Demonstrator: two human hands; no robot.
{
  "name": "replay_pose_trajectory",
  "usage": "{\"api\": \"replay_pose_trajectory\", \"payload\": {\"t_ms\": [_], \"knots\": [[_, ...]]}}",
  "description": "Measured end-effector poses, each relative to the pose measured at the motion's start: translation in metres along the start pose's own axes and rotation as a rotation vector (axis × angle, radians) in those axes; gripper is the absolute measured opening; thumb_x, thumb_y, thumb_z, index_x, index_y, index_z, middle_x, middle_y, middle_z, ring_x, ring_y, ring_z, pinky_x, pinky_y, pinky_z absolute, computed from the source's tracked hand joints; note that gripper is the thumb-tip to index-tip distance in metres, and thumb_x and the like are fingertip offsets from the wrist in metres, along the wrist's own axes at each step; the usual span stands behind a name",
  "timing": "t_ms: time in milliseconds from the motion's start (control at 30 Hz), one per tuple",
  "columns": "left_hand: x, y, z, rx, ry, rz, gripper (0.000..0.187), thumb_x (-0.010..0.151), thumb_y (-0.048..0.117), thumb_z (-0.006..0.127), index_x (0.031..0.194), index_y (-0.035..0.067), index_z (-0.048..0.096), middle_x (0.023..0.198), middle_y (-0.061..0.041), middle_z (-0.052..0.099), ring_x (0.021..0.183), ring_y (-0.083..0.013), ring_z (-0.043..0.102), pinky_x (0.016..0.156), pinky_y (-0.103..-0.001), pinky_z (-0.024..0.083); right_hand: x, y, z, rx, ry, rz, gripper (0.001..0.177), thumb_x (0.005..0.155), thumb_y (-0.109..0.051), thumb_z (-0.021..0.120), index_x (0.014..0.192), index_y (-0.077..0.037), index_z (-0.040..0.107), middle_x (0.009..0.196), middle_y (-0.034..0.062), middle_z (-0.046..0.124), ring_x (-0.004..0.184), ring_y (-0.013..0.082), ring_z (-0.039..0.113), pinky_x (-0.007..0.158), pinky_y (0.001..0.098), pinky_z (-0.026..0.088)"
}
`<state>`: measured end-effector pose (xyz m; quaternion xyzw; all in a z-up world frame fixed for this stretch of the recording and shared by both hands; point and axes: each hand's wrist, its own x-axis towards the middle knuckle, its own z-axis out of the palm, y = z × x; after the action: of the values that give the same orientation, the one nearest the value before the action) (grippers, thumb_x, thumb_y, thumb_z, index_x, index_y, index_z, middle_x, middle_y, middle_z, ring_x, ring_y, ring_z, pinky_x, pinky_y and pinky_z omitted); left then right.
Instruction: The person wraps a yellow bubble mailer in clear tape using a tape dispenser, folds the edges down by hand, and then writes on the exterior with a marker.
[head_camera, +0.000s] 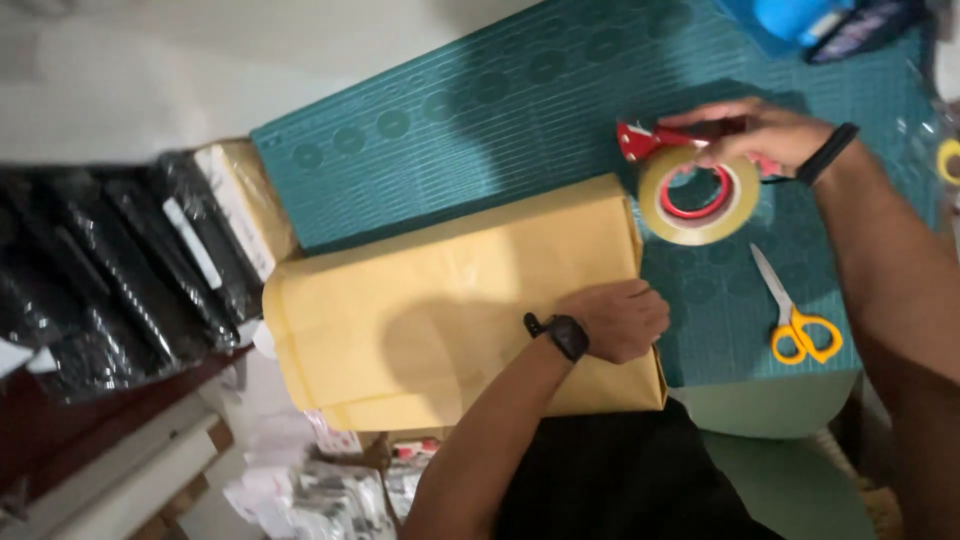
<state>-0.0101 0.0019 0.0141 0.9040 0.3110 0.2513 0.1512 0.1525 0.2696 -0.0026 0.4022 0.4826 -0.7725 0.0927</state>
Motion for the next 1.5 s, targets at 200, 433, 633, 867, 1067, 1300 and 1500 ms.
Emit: {"api": "replay_pose_trajectory", "payload": {"t_ms": [200, 433, 633, 867, 1067, 1300, 1500], "knots": [[-0.003, 0.001, 0.005, 0.127, 0.023, 0.013, 0.028, 0.1, 0.011, 0.046, 0.076, 0.014, 0.06, 0.078, -0.003, 0.053, 0.074, -0.0205, 0.047, 0.075, -0.033, 0.04, 0.042, -0.029, -0.012, -0.428, -0.258, 0.228, 0.077, 0.072, -0.004, 0.075, 0.147, -0.015, 0.066, 0.134, 0.01, 0.076, 0.119, 0.0262, 0.066, 0.1, 0.0386, 0.049], [-0.01, 0.002, 0.024, 0.102, 0.018, -0.024, 0.031, 0.094, 0.04, 0.068, 0.088, 0.009, 0.066, 0.087, -0.005, 0.06, 0.082, -0.0225, 0.054, 0.082, -0.035, 0.043, 0.068, -0.086, -0.004, -0.626, -0.387, 0.366, 0.077, 0.071, 0.0, 0.082, 0.146, -0.015, 0.07, 0.134, 0.0092, 0.081, 0.12, 0.0229, 0.07, 0.108, 0.0328, 0.048], [-0.012, 0.001, 0.03, 0.081, 0.021, -0.016, 0.039, 0.092, 0.045, 0.071, 0.093, 0.006, 0.067, 0.089, -0.004, 0.061, 0.083, -0.0226, 0.055, 0.081, -0.036, 0.043, 0.113, -0.115, 0.012, -0.935, -0.481, 0.544, 0.076, 0.077, -0.005, 0.083, 0.149, -0.025, 0.067, 0.142, 0.0045, 0.076, 0.122, 0.0285, 0.068, 0.109, 0.0376, 0.046], [-0.014, 0.002, 0.037, 0.084, 0.023, -0.038, 0.035, 0.094, 0.044, 0.064, 0.091, 0.009, 0.064, 0.09, -0.005, 0.059, 0.083, -0.0222, 0.054, 0.083, -0.036, 0.043, 0.105, -0.104, 0.006, -0.798, -0.482, 0.451, 0.075, 0.072, 0.007, 0.084, 0.143, -0.011, 0.071, 0.137, 0.0109, 0.08, 0.125, 0.0242, 0.07, 0.109, 0.0345, 0.051], [-0.009, 0.001, 0.027, 0.064, -0.028, -0.027, 0.021, 0.097, 0.029, 0.057, 0.083, 0.014, 0.063, 0.084, -0.002, 0.057, 0.078, -0.0216, 0.053, 0.079, -0.035, 0.04, 0.0, -0.049, 0.026, -0.392, -0.105, 0.439, 0.083, 0.076, -0.001, 0.068, 0.154, -0.024, 0.055, 0.135, 0.0191, 0.069, 0.116, 0.0357, 0.064, 0.101, 0.0438, 0.047], [-0.001, 0.004, 0.029, -0.037, -0.274, -0.025, 0.015, 0.086, 0.013, 0.054, 0.074, 0.019, 0.062, 0.08, -0.001, 0.06, 0.077, -0.0268, 0.059, 0.072, -0.041, 0.045, -0.054, 0.034, 0.04, -0.037, 0.026, 0.179, 0.079, 0.079, -0.003, 0.059, 0.155, -0.02, 0.051, 0.138, 0.0203, 0.063, 0.103, 0.0336, 0.061, 0.082, 0.0418, 0.051], [0.013, 0.004, -0.002, 0.044, 0.02, 0.074, 0.028, 0.1, 0.017, 0.043, 0.074, 0.013, 0.051, 0.073, -0.004, 0.045, 0.064, -0.0221, 0.039, 0.066, -0.035, 0.034, -0.101, 0.11, 0.034, -0.166, 0.046, 0.127, 0.084, 0.066, -0.028, 0.067, 0.15, -0.029, 0.057, 0.122, 0.0141, 0.072, 0.097, 0.0318, 0.064, 0.092, 0.0447, 0.05]]}}
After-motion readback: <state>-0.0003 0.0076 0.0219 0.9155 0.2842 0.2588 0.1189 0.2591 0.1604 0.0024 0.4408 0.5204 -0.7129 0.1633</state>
